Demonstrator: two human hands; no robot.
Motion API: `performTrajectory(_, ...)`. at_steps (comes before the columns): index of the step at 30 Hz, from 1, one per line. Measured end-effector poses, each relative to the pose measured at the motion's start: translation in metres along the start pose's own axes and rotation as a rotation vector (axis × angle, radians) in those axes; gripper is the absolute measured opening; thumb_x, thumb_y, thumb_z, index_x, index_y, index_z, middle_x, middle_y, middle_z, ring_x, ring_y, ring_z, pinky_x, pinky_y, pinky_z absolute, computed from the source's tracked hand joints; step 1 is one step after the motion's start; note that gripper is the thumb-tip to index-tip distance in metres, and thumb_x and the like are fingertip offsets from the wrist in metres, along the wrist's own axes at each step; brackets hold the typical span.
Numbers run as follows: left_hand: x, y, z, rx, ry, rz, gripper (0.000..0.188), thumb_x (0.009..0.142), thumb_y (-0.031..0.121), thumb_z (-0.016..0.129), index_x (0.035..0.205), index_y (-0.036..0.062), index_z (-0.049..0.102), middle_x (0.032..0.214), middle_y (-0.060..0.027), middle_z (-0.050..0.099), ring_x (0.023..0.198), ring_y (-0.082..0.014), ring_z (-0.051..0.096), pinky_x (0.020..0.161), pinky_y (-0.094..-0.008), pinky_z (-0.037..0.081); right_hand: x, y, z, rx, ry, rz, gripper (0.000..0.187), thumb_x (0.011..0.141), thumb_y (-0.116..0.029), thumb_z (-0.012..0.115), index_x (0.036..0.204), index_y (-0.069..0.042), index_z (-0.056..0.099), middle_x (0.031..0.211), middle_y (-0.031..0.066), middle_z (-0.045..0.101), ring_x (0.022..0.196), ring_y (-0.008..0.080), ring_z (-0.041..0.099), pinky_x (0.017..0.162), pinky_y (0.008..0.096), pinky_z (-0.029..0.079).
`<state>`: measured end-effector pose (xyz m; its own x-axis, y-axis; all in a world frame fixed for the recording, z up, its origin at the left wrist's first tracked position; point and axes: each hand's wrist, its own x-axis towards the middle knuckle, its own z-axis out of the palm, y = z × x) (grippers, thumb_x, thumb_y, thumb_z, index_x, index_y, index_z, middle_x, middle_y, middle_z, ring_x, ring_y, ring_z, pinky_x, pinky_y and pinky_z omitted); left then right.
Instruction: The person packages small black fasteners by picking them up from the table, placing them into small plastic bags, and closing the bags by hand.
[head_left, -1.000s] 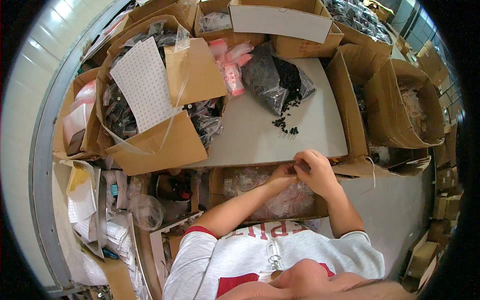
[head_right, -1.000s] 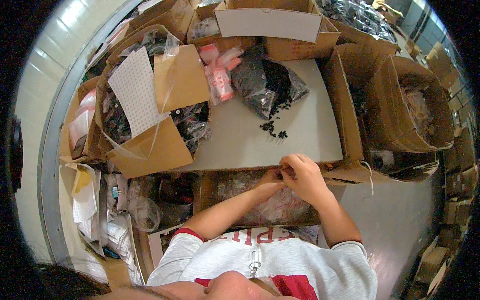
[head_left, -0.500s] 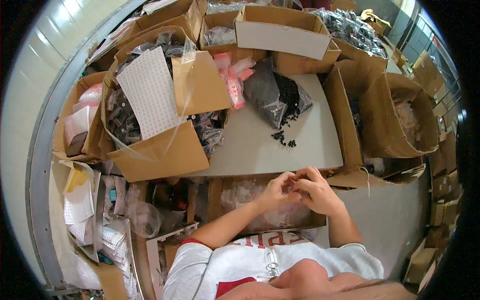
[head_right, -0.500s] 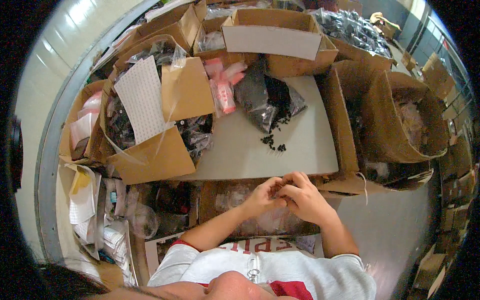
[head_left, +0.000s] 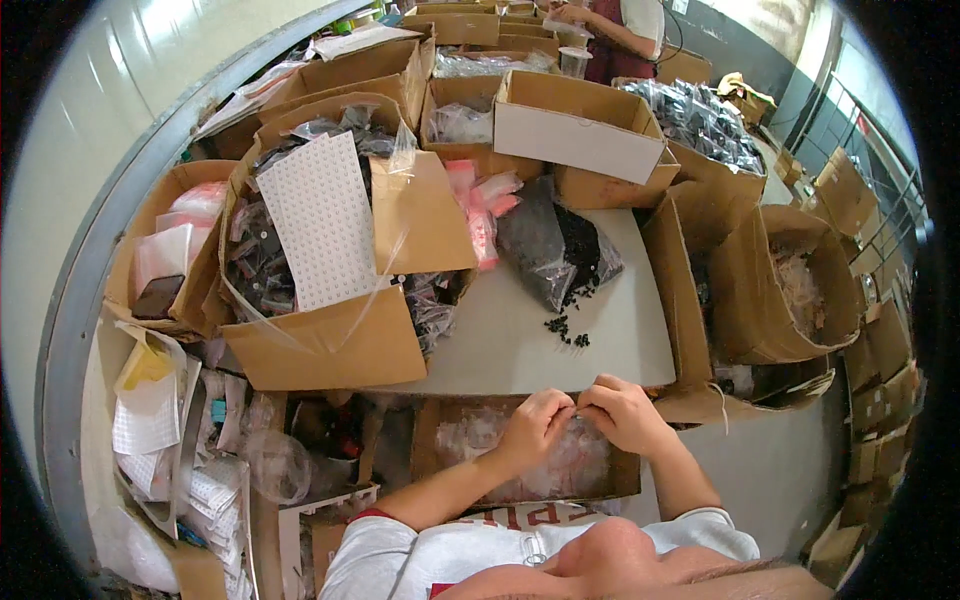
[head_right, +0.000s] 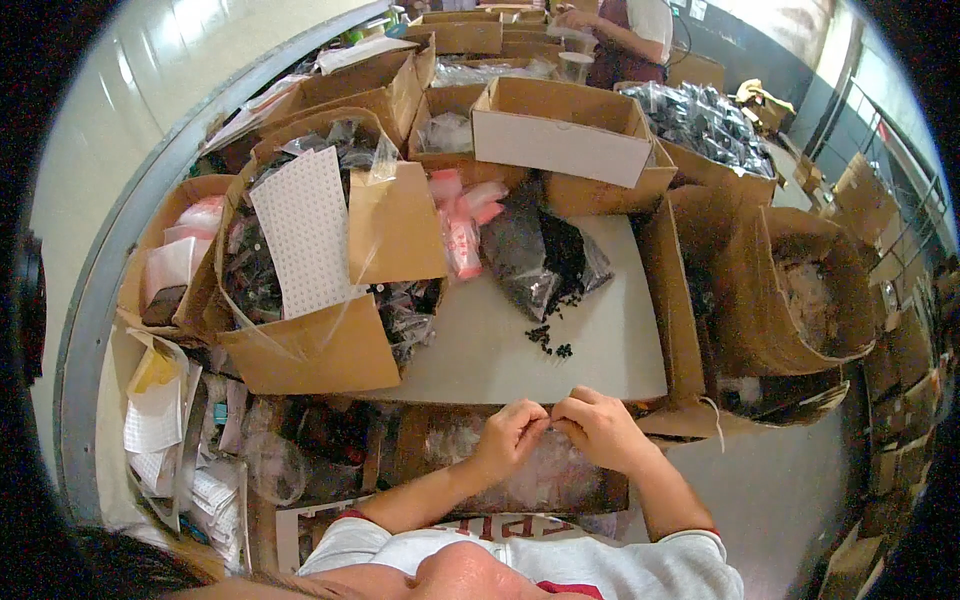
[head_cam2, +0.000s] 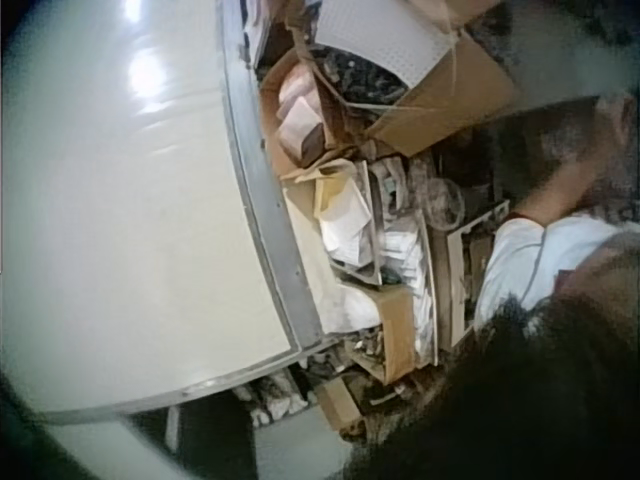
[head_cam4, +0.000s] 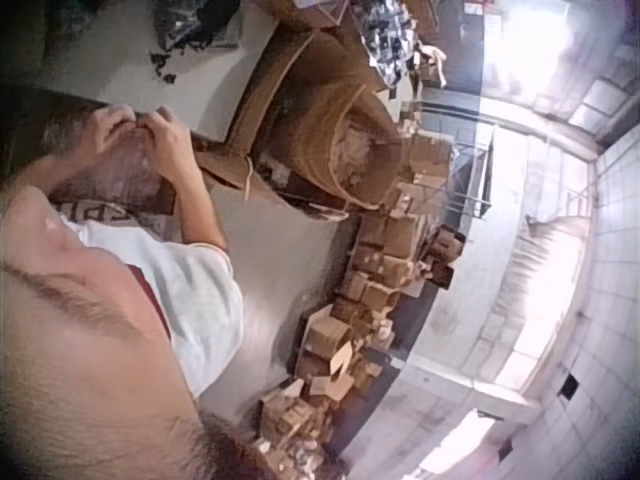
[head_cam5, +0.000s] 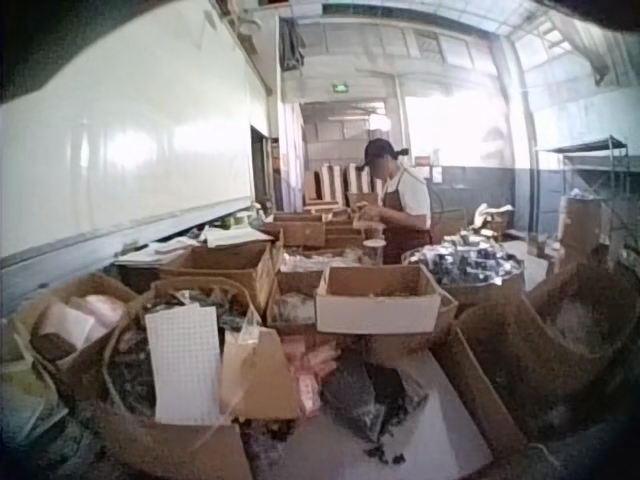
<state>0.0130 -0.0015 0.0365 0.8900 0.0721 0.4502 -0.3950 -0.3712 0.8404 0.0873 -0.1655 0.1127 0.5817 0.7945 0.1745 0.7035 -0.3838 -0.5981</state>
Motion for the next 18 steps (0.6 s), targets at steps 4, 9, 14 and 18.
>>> performTrajectory(4, -0.002, 0.003, -0.003, -0.169, 0.019, -0.202, 0.013, 0.088, 0.013, 0.060, 0.094, 0.0008, 0.060, 0.082, -0.0147, 0.062, 0.071, -0.0293, 0.061, 0.064, -0.0346, 0.049, 0.024, 0.002, -0.020, -0.057, -0.052, 0.001, 0.008, 0.078, -0.010, 0.066, 0.085, -0.007, 0.064, 0.080, 0.0130, 0.059, 0.071, 0.0336, 0.059, 0.065, 0.0412, 0.049)
performTrajectory(9, -0.014, -0.015, 0.018, -0.049, -0.498, -0.212, 0.021, 0.086, 0.019, 0.063, 0.100, 0.0038, 0.061, 0.084, -0.0151, 0.066, 0.075, -0.0312, 0.065, 0.066, -0.0395, 0.051, 0.123, 0.032, -0.099, 0.007, 0.749, -0.076, 0.003, 0.081, -0.003, 0.064, 0.080, -0.001, 0.065, 0.069, 0.0054, 0.061, 0.059, 0.0119, 0.055, 0.055, 0.0265, 0.045)
performTrajectory(14, -0.072, -0.085, 0.064, 0.483, -0.863, 0.095, 0.020, 0.081, 0.017, 0.064, 0.098, 0.0052, 0.062, 0.098, -0.0159, 0.065, 0.095, -0.0326, 0.063, 0.078, -0.0439, 0.052, 0.216, 0.089, -0.169, 0.302, 0.911, 0.020, 0.018, 0.086, -0.011, 0.062, 0.099, 0.001, 0.063, 0.083, 0.0057, 0.065, 0.070, 0.0105, 0.058, 0.065, 0.0252, 0.048)
performTrajectory(18, -0.042, -0.046, 0.043, 0.474, -1.160, -0.066, 0.019, 0.076, 0.010, 0.063, 0.094, 0.0042, 0.065, 0.104, -0.0170, 0.063, 0.103, -0.0342, 0.060, 0.083, -0.0434, 0.051, 0.208, 0.095, -0.139, 0.198, 0.867, 0.028, 0.028, 0.084, -0.015, 0.065, 0.107, 0.000, 0.062, 0.091, 0.0071, 0.066, 0.078, 0.0134, 0.060, 0.071, 0.0272, 0.048)
